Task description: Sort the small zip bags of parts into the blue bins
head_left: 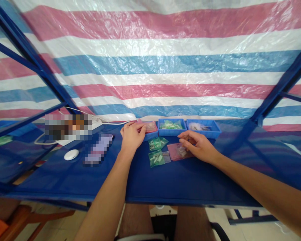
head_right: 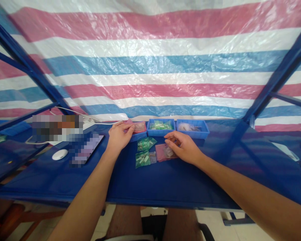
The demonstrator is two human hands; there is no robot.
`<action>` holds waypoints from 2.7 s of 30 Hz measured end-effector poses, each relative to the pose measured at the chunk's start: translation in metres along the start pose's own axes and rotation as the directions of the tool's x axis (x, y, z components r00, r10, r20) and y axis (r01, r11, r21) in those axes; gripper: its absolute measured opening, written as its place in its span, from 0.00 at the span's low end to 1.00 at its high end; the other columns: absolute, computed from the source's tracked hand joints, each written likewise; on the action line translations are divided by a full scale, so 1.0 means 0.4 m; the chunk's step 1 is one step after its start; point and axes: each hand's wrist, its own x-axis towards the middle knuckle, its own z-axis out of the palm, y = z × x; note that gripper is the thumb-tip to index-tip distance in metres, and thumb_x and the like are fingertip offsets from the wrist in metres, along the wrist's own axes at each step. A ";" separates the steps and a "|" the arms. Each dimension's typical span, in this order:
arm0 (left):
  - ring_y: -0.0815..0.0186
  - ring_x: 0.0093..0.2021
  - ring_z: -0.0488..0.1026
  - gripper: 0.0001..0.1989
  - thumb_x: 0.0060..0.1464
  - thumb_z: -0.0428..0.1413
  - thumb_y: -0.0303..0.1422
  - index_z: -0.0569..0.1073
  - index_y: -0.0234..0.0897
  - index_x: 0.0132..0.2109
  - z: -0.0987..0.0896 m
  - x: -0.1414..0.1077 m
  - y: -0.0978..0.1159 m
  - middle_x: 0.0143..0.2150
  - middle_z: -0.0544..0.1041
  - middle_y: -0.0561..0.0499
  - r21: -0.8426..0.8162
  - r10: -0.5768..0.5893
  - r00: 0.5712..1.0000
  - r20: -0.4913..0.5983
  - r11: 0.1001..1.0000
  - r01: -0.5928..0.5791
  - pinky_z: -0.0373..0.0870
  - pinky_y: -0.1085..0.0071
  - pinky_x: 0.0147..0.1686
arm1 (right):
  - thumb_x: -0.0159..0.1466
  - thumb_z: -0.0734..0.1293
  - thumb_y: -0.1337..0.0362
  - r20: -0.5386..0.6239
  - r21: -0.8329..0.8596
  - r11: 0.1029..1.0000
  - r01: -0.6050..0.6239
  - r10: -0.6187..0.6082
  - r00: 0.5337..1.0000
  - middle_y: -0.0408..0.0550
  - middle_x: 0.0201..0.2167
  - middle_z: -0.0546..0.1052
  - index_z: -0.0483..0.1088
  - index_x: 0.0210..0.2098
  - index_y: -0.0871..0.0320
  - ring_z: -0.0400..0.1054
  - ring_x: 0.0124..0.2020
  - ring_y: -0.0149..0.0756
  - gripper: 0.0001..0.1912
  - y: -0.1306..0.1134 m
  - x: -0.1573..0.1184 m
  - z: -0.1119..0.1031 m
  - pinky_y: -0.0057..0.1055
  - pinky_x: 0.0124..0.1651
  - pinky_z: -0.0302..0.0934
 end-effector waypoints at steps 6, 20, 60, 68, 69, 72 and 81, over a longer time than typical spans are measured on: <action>0.40 0.71 0.59 0.15 0.65 0.57 0.45 0.85 0.47 0.50 -0.018 -0.024 0.028 0.67 0.71 0.43 0.080 0.099 0.988 -0.118 0.993 -0.090 0.52 0.37 0.71 | 0.71 0.67 0.49 0.004 -0.005 1.000 -0.003 0.003 1.000 0.48 0.35 0.80 0.75 0.50 0.52 0.75 0.33 0.41 0.15 -0.002 -0.002 -0.001 0.36 0.35 0.70; 0.49 0.65 0.71 0.22 0.68 0.54 0.45 0.79 0.37 0.58 0.042 -0.053 0.060 0.65 0.76 0.40 -0.020 0.305 0.942 0.138 0.952 -0.306 0.62 0.50 0.69 | 0.71 0.67 0.49 0.018 -0.004 1.000 -0.004 0.004 1.000 0.48 0.35 0.80 0.76 0.49 0.51 0.76 0.33 0.42 0.15 -0.004 -0.003 0.000 0.36 0.35 0.71; 0.56 0.52 0.78 0.13 0.65 0.60 0.38 0.81 0.39 0.53 0.054 -0.073 0.094 0.51 0.81 0.43 -0.315 0.631 0.719 0.290 0.773 -0.551 0.73 0.61 0.59 | 0.72 0.67 0.50 0.021 -0.007 1.000 -0.019 0.019 1.000 0.47 0.36 0.81 0.76 0.49 0.52 0.75 0.31 0.39 0.14 0.011 0.001 0.000 0.34 0.33 0.70; 0.59 0.50 0.81 0.16 0.63 0.56 0.27 0.81 0.39 0.55 0.067 -0.069 0.085 0.51 0.83 0.46 -0.298 0.628 0.722 0.289 0.776 -0.556 0.77 0.64 0.55 | 0.71 0.67 0.49 0.024 -0.014 1.000 -0.007 0.008 1.000 0.48 0.35 0.82 0.76 0.49 0.52 0.75 0.31 0.39 0.15 0.012 0.001 -0.001 0.34 0.33 0.72; 0.60 0.49 0.81 0.16 0.63 0.56 0.26 0.81 0.40 0.54 0.067 -0.068 0.084 0.51 0.84 0.46 -0.303 0.627 0.730 0.271 0.776 -0.554 0.77 0.64 0.54 | 0.71 0.67 0.49 0.024 -0.018 1.000 -0.005 0.005 1.000 0.48 0.35 0.82 0.76 0.49 0.52 0.75 0.30 0.39 0.15 0.012 0.000 -0.001 0.35 0.33 0.72; 0.60 0.50 0.82 0.17 0.64 0.55 0.24 0.82 0.40 0.54 0.062 -0.065 0.088 0.52 0.84 0.46 -0.352 0.630 0.757 0.174 0.758 -0.550 0.78 0.64 0.53 | 0.71 0.67 0.49 0.020 -0.030 1.000 0.006 -0.006 1.000 0.48 0.35 0.81 0.76 0.49 0.51 0.75 0.30 0.40 0.15 0.011 0.001 -0.001 0.35 0.33 0.72; 0.63 0.50 0.82 0.10 0.68 0.57 0.30 0.82 0.39 0.50 0.041 -0.096 0.180 0.49 0.84 0.45 -0.713 0.490 0.870 -0.049 0.593 -0.374 0.79 0.66 0.54 | 0.64 0.76 0.51 -0.006 0.096 0.995 -0.008 0.008 1.000 0.50 0.47 0.82 0.74 0.55 0.53 0.78 0.39 0.41 0.23 -0.001 0.008 0.002 0.37 0.43 0.75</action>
